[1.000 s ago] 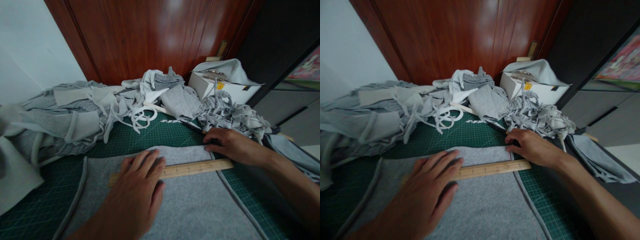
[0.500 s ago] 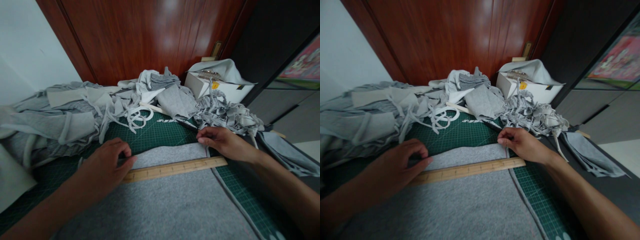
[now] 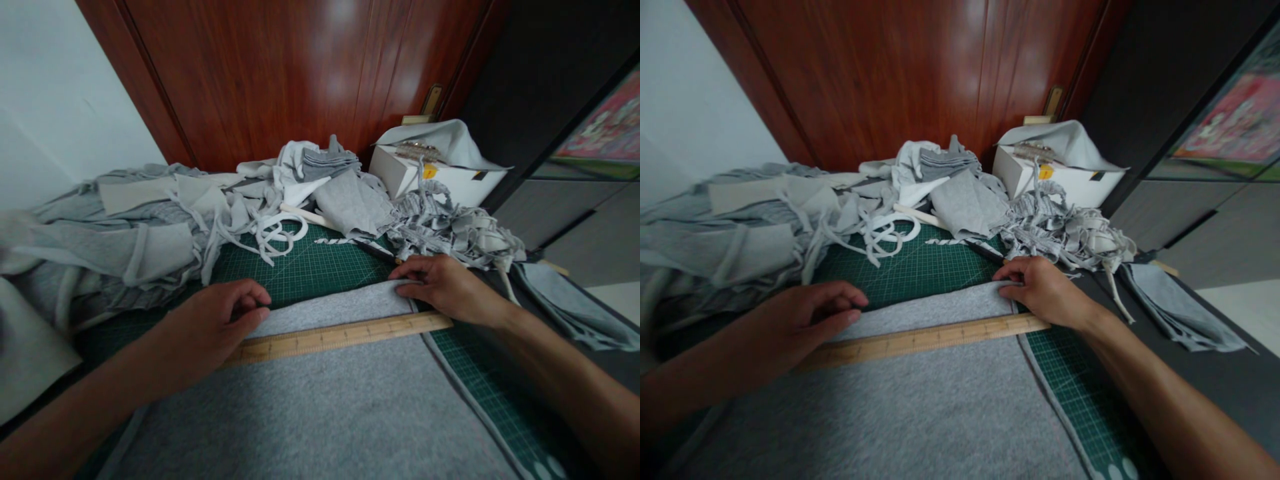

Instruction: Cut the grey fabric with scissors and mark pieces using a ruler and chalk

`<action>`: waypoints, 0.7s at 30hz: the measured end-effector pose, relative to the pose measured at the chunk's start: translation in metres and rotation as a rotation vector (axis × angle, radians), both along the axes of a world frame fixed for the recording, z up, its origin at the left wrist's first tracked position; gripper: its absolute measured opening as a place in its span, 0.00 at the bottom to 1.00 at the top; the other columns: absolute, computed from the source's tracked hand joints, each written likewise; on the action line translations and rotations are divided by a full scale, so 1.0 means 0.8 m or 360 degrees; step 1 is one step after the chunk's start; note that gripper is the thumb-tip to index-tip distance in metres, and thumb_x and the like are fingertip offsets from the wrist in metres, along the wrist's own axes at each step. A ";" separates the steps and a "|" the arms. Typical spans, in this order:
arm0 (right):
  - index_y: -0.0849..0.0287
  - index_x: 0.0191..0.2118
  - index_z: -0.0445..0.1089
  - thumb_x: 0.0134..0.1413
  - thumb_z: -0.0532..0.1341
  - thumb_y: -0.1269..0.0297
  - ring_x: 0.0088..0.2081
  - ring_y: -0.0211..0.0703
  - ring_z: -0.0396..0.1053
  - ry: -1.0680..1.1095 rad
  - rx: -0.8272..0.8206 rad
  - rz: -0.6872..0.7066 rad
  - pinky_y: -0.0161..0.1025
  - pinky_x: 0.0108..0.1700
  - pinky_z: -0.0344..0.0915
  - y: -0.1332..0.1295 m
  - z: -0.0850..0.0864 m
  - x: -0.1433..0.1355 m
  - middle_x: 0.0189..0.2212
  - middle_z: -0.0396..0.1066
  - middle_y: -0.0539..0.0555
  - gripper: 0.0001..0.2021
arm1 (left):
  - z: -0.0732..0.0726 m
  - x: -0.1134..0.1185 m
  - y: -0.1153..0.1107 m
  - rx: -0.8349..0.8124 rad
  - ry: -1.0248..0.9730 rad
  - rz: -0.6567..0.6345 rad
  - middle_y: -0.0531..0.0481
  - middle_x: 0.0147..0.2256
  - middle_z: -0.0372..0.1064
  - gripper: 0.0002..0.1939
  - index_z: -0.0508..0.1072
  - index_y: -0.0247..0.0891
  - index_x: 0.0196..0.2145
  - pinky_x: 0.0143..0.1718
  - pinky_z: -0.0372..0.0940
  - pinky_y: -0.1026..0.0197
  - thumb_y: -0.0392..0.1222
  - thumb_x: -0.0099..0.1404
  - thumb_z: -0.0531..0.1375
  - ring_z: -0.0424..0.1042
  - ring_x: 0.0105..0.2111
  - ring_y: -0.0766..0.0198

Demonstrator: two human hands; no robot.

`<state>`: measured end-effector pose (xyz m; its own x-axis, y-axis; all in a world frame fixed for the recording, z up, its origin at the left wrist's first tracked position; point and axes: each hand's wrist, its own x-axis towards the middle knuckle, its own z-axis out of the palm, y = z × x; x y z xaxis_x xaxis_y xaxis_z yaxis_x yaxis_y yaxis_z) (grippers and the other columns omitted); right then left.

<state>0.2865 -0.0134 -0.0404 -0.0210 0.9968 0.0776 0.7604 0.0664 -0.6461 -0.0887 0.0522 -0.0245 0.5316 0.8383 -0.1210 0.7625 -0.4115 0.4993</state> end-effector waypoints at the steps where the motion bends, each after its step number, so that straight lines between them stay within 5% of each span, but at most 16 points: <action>1: 0.55 0.39 0.82 0.52 0.68 0.53 0.30 0.44 0.69 -0.0005 -0.0026 0.0003 0.41 0.31 0.63 0.000 0.001 -0.001 0.31 0.76 0.52 0.13 | 0.001 0.000 -0.001 0.0006 0.0049 -0.0029 0.51 0.34 0.77 0.20 0.75 0.43 0.39 0.36 0.63 0.56 0.60 0.69 0.54 0.75 0.33 0.57; 6: 0.56 0.33 0.76 0.60 0.64 0.43 0.23 0.38 0.60 -0.0024 -0.0065 0.0076 0.40 0.25 0.55 -0.003 0.003 -0.003 0.23 0.68 0.48 0.19 | 0.011 0.001 -0.007 0.0059 0.0275 -0.0007 0.52 0.21 0.66 0.30 0.68 0.41 0.23 0.28 0.56 0.57 0.66 0.70 0.48 0.68 0.23 0.60; 10: 0.56 0.28 0.72 0.66 0.57 0.41 0.24 0.39 0.60 -0.0074 -0.0015 0.0117 0.40 0.26 0.55 -0.003 0.003 -0.003 0.21 0.64 0.48 0.25 | 0.015 0.002 -0.008 0.0118 0.0134 0.0016 0.53 0.19 0.62 0.29 0.65 0.41 0.21 0.26 0.53 0.58 0.64 0.70 0.49 0.66 0.21 0.62; 16: 0.56 0.34 0.77 0.63 0.61 0.46 0.25 0.40 0.63 -0.0054 -0.0071 0.0108 0.39 0.26 0.57 -0.002 0.001 0.001 0.24 0.70 0.49 0.18 | 0.012 -0.002 -0.005 -0.0070 -0.0155 0.0039 0.55 0.26 0.73 0.16 0.71 0.42 0.36 0.26 0.57 0.61 0.58 0.67 0.58 0.68 0.24 0.63; 21: 0.55 0.33 0.74 0.57 0.67 0.53 0.25 0.39 0.63 0.0095 -0.0076 0.0031 0.38 0.26 0.57 -0.004 -0.004 0.000 0.25 0.70 0.48 0.11 | 0.013 0.003 -0.008 -0.0080 -0.0254 0.0076 0.54 0.29 0.75 0.16 0.71 0.42 0.45 0.29 0.61 0.59 0.52 0.62 0.58 0.71 0.26 0.60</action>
<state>0.2869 -0.0162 -0.0438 -0.0369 0.9988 0.0320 0.7192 0.0488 -0.6930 -0.0865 0.0462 -0.0140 0.5072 0.8581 -0.0806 0.6898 -0.3481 0.6348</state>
